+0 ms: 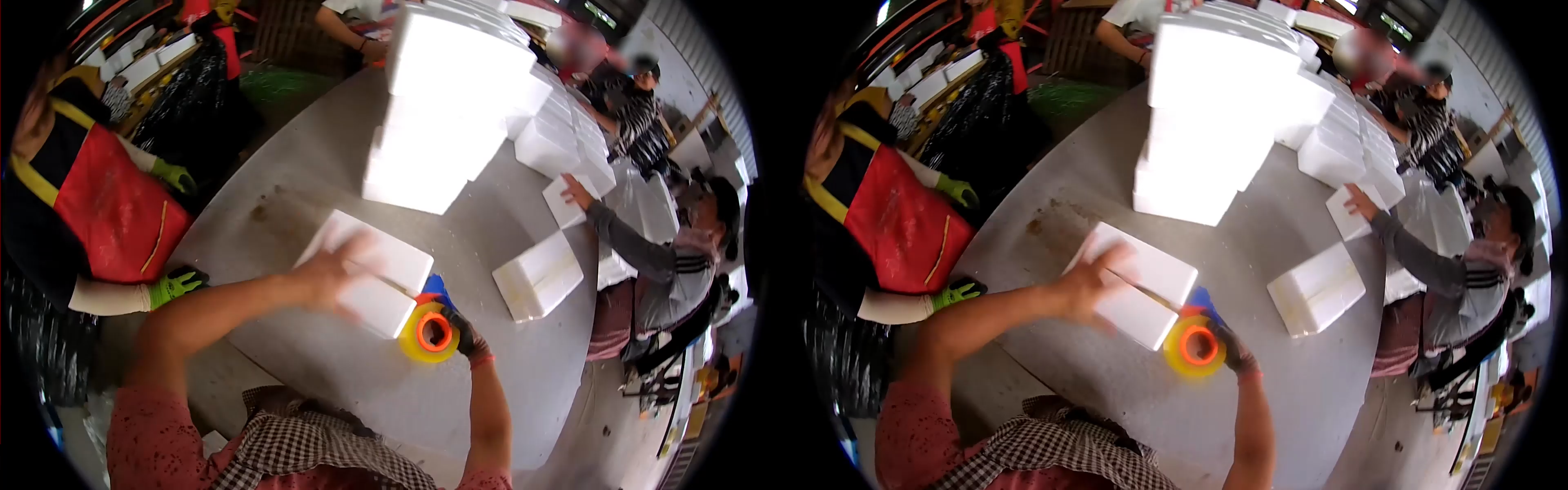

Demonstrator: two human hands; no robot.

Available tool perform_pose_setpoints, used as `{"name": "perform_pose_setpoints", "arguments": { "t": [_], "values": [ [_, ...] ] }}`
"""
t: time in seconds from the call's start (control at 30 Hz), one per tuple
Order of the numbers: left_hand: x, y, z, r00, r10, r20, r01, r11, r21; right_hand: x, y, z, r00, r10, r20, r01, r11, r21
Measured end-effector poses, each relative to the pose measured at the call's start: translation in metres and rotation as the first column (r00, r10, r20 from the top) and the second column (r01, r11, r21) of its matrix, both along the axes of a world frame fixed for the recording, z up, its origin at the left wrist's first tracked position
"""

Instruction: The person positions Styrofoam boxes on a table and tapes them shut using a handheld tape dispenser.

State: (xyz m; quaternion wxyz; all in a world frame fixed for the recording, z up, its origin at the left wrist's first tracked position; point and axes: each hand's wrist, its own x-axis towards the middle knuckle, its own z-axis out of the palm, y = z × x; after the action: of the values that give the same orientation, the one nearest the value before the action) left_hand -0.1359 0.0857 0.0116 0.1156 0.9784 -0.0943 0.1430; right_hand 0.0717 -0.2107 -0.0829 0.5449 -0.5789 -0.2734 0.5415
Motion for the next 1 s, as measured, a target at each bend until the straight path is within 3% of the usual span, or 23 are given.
{"name": "perform_pose_setpoints", "arguments": {
  "t": [0.03,0.13,0.17,0.27,0.33,0.43,0.57,0.63,0.7,0.77,0.8,0.83,0.87,0.93,0.97,1.0],
  "values": [
    [0.005,-0.022,0.017,0.948,-0.220,-0.230,0.254,0.959,0.128,0.001,0.002,0.002,1.000,0.015,-0.005,-0.015,1.000,0.005],
    [0.045,-0.026,0.003,0.899,-0.126,-0.419,0.216,0.961,0.175,0.003,-0.001,0.005,0.999,0.039,-0.021,-0.039,0.999,0.031],
    [0.050,-0.024,-0.002,0.906,-0.094,-0.413,0.154,0.982,0.114,0.004,-0.004,0.003,0.999,0.039,-0.024,-0.038,0.998,0.042],
    [0.051,-0.027,-0.009,0.896,-0.073,-0.437,0.149,0.979,0.142,-0.001,-0.012,-0.004,0.998,0.024,-0.059,-0.020,0.997,0.072],
    [0.055,-0.027,-0.005,0.890,-0.029,-0.454,0.126,0.974,0.186,-0.006,-0.014,-0.004,0.979,-0.044,-0.200,0.063,0.994,0.091],
    [0.054,-0.028,-0.008,0.897,-0.018,-0.442,0.115,0.974,0.195,-0.013,-0.018,0.003,0.985,-0.031,-0.171,0.060,0.985,0.164],
    [0.051,-0.025,-0.017,0.930,-0.041,-0.366,0.125,0.970,0.208,-0.060,-0.071,-0.022,0.931,-0.235,-0.278,0.299,0.929,0.218],
    [0.049,-0.025,-0.018,0.927,-0.053,-0.372,0.138,0.969,0.205,-0.118,-0.096,-0.050,0.933,-0.313,-0.179,0.324,0.945,0.036],
    [0.049,-0.024,-0.020,0.937,-0.042,-0.348,0.124,0.969,0.216,-0.196,-0.081,-0.052,0.873,-0.410,-0.262,0.426,0.905,0.004],
    [0.049,-0.023,-0.018,0.935,-0.051,-0.351,0.136,0.965,0.223,-0.238,-0.028,-0.021,0.812,-0.469,-0.347,0.516,0.855,0.052],
    [0.052,-0.021,-0.015,0.910,-0.060,-0.410,0.161,0.963,0.215,-0.250,-0.002,-0.030,0.760,-0.497,-0.418,0.587,0.801,0.115],
    [0.057,-0.016,-0.012,0.881,-0.065,-0.468,0.181,0.961,0.207,-0.257,0.020,-0.037,0.812,-0.564,-0.148,0.582,0.767,0.269],
    [0.070,-0.001,-0.008,0.853,-0.139,-0.503,0.182,0.983,0.037,-0.259,0.045,-0.034,0.745,-0.622,-0.240,0.665,0.716,0.210],
    [0.093,0.036,-0.011,0.931,0.048,-0.362,-0.045,0.999,0.015,-0.270,0.072,-0.055,0.612,-0.705,-0.359,0.773,0.630,0.079],
    [0.103,0.058,-0.033,0.969,0.202,-0.143,-0.214,0.974,-0.074,-0.272,0.077,-0.062,0.579,-0.720,-0.383,0.794,0.604,0.066],
    [0.108,0.072,-0.047,0.937,0.218,-0.273,-0.229,0.973,-0.009,-0.271,0.082,-0.059,0.554,-0.731,-0.398,0.814,0.577,0.073]
  ]
}}
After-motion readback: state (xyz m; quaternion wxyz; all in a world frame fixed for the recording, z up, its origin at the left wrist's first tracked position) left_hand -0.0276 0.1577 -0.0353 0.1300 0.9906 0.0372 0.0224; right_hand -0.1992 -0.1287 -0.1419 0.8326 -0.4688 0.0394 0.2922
